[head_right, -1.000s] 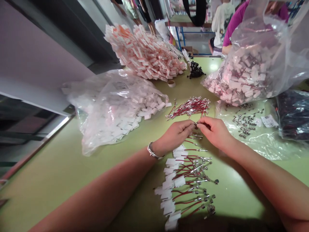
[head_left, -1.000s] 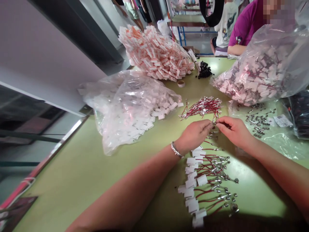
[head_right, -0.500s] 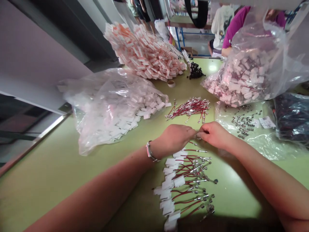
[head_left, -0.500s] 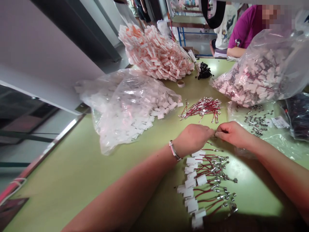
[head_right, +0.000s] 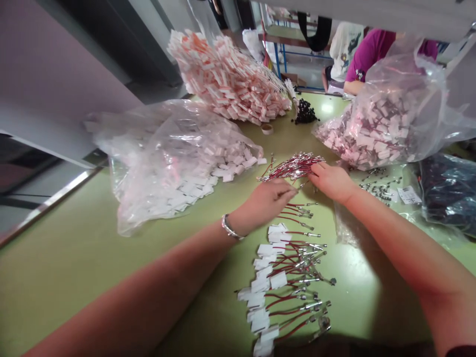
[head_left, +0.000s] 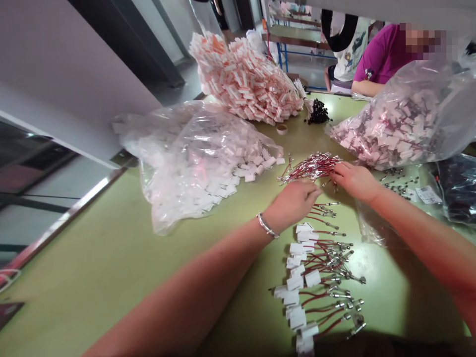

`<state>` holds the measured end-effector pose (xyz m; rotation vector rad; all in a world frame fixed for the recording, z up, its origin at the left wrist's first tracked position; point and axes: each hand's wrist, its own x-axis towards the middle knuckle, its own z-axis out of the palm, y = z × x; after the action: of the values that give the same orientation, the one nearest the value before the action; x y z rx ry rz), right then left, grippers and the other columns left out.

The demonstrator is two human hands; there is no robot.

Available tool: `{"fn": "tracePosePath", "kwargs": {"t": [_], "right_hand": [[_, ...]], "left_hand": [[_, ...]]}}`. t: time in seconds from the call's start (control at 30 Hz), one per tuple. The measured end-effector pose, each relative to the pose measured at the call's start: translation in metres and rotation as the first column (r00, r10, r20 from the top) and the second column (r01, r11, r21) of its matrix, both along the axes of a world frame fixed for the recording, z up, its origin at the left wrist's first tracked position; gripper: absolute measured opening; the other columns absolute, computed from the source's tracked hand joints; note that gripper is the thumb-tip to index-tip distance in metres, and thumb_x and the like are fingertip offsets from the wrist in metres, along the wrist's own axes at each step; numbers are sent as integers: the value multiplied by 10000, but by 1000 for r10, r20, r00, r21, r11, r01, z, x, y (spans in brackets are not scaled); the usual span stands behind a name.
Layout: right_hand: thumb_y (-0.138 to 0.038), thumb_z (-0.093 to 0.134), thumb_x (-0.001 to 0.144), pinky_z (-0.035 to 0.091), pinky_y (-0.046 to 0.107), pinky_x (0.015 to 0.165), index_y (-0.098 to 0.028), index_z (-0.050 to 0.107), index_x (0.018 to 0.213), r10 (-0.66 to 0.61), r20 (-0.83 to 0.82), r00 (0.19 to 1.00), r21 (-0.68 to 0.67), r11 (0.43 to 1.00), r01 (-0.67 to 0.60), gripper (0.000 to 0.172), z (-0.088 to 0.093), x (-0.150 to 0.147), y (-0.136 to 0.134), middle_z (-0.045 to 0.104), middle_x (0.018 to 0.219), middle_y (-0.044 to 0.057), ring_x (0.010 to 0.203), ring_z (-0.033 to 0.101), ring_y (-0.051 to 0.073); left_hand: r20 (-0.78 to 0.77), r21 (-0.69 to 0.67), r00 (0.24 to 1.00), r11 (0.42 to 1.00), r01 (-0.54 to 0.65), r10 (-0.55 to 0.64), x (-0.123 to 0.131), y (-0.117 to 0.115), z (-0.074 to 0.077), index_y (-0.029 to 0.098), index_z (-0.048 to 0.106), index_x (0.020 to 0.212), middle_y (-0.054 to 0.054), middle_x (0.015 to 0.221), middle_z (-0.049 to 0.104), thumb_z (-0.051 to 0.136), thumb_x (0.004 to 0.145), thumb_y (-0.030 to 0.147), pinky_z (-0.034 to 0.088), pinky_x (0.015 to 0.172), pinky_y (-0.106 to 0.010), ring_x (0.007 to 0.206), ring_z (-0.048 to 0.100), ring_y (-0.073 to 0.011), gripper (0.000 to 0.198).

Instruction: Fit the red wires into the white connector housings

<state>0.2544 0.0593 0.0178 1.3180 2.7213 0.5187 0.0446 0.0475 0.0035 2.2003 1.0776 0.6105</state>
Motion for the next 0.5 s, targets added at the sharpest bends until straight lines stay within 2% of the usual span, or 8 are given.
{"fn": "tracePosePath", "kwargs": {"t": [0.07, 0.17, 0.2, 0.27, 0.33, 0.4, 0.43, 0.5], "right_hand": [[-158, 411, 942, 300, 289, 546, -163, 671, 931, 53, -67, 996, 110, 993, -46, 260, 3, -5, -15, 617, 891, 90, 835, 484, 196], [-160, 382, 951, 299, 288, 533, -169, 665, 864, 200, -186, 962, 240, 959, -153, 296, 2, -26, -47, 581, 757, 60, 742, 453, 173], [-175, 391, 950, 307, 285, 532, -167, 664, 846, 265, -202, 943, 239, 947, -215, 292, 0, -35, -56, 571, 735, 55, 733, 453, 168], [-166, 404, 939, 327, 281, 541, -166, 665, 813, 299, -229, 926, 213, 944, -252, 290, -5, -52, -69, 581, 747, 57, 759, 474, 170], [-182, 392, 945, 341, 281, 547, -170, 676, 878, 244, -265, 933, 179, 963, -201, 292, -7, -56, -73, 611, 801, 58, 757, 489, 165], [-208, 384, 950, 355, 280, 563, -197, 672, 1001, 125, -308, 943, 116, 989, -93, 293, -2, -43, -70, 634, 867, 50, 757, 505, 161], [-221, 387, 948, 361, 278, 576, -221, 661, 1057, 44, -326, 944, 72, 997, -22, 294, 1, -30, -66, 642, 901, 43, 763, 515, 159], [-228, 429, 922, 375, 270, 604, -226, 681, 999, -258, -347, 902, -34, 964, 262, 263, 10, 7, -57, 643, 924, 44, 780, 542, 159]], "left_hand": [[238, -274, 961, 959, -71, 139, 0, 1, 0, 147, 666, 818, -59, 815, 659, 453, 899, 290, 460, 731, -302, 741, 568, -147, 269], [459, -668, 841, 735, 114, 287, 1, -1, -1, 130, 661, 826, -59, 770, 668, 534, 864, 375, 472, 639, -248, 695, 591, -128, 279], [493, -722, 815, 666, 187, 305, 2, -2, -2, 126, 660, 794, -51, 734, 661, 592, 827, 379, 465, 610, -230, 667, 588, -121, 263], [518, -761, 795, 594, 259, 316, 3, -5, -1, 123, 653, 727, -30, 671, 643, 694, 743, 329, 444, 559, -202, 604, 563, -101, 211], [520, -768, 781, 590, 250, 346, 3, -6, 2, 124, 642, 697, -15, 647, 630, 723, 712, 273, 427, 525, -183, 563, 543, -83, 171], [524, -769, 746, 605, 207, 411, 1, -5, 6, 137, 618, 711, -4, 646, 622, 698, 744, 269, 402, 476, -170, 527, 534, -75, 158], [531, -763, 723, 620, 180, 443, 0, -4, 7, 147, 602, 726, 6, 637, 612, 679, 767, 277, 372, 439, -163, 494, 516, -69, 156], [548, -743, 685, 656, 134, 480, -3, 0, 9, 159, 580, 750, 28, 600, 576, 655, 794, 286, 288, 382, -147, 425, 449, -49, 154]]}}
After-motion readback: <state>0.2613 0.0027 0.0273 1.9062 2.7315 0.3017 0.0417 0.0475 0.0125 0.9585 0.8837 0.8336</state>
